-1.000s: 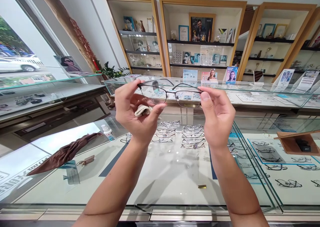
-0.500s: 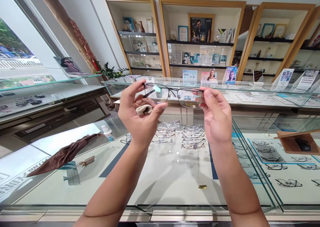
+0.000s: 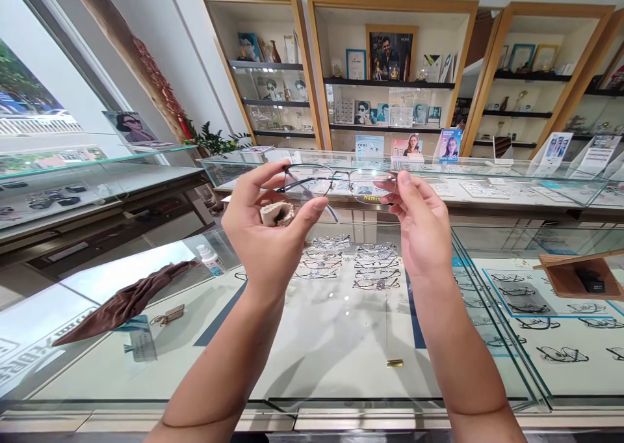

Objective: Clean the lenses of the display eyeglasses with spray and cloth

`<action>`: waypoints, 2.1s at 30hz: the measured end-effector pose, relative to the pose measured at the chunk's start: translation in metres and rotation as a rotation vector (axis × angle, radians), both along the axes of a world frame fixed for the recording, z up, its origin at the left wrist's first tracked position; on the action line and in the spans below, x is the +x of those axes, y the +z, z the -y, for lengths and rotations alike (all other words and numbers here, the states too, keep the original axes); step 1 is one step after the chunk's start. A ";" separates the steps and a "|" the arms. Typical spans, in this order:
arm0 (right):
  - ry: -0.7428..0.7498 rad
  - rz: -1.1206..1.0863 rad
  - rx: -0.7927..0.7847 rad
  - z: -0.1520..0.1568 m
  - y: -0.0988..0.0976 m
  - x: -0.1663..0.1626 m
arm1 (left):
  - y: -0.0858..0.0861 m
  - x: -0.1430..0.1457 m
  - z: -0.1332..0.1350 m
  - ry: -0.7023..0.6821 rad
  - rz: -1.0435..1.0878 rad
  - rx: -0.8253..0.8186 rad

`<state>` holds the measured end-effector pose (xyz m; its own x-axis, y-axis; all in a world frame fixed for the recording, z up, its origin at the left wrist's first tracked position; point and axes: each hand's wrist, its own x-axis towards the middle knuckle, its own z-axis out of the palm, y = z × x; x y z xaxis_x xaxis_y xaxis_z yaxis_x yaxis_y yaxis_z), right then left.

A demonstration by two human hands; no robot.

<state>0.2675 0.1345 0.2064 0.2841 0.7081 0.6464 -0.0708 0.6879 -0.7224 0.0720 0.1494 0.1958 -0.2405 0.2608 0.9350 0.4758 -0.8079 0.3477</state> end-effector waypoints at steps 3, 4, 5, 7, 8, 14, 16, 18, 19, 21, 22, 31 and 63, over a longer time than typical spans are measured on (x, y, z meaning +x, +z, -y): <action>0.023 -0.014 -0.026 -0.003 -0.001 0.000 | 0.000 0.000 0.004 0.033 -0.018 0.007; 0.032 -0.006 -0.034 -0.004 -0.001 0.001 | 0.000 0.000 0.005 0.043 -0.027 0.014; 0.042 0.000 -0.041 -0.006 -0.002 0.001 | 0.001 0.000 0.006 0.049 -0.033 0.021; 0.060 -0.005 -0.059 -0.009 -0.003 0.001 | 0.001 -0.001 0.009 0.049 -0.036 0.033; 0.067 -0.013 -0.068 -0.010 -0.003 0.001 | 0.001 -0.001 0.010 0.045 -0.031 0.034; 0.064 -0.060 -0.059 0.000 0.001 -0.004 | 0.003 -0.003 0.002 -0.085 0.021 -0.059; 0.039 -0.074 -0.035 0.004 0.003 -0.006 | 0.001 -0.004 -0.007 -0.172 0.052 -0.067; 0.022 -0.069 -0.017 0.007 0.004 -0.007 | -0.003 -0.003 -0.017 -0.263 0.086 -0.054; 0.019 -0.060 -0.013 0.007 0.004 -0.007 | -0.004 -0.003 -0.021 -0.306 0.099 -0.047; 0.016 -0.042 -0.007 0.005 0.003 -0.007 | -0.007 -0.002 -0.028 -0.383 0.117 -0.036; 0.015 -0.035 -0.004 0.004 0.002 -0.006 | -0.007 -0.002 -0.030 -0.414 0.122 -0.028; 0.033 -0.019 -0.014 -0.003 -0.001 -0.004 | -0.009 0.004 -0.030 -0.526 0.268 -0.068; -0.231 0.696 0.377 0.006 0.003 -0.009 | -0.001 0.010 -0.027 -1.537 0.465 -1.199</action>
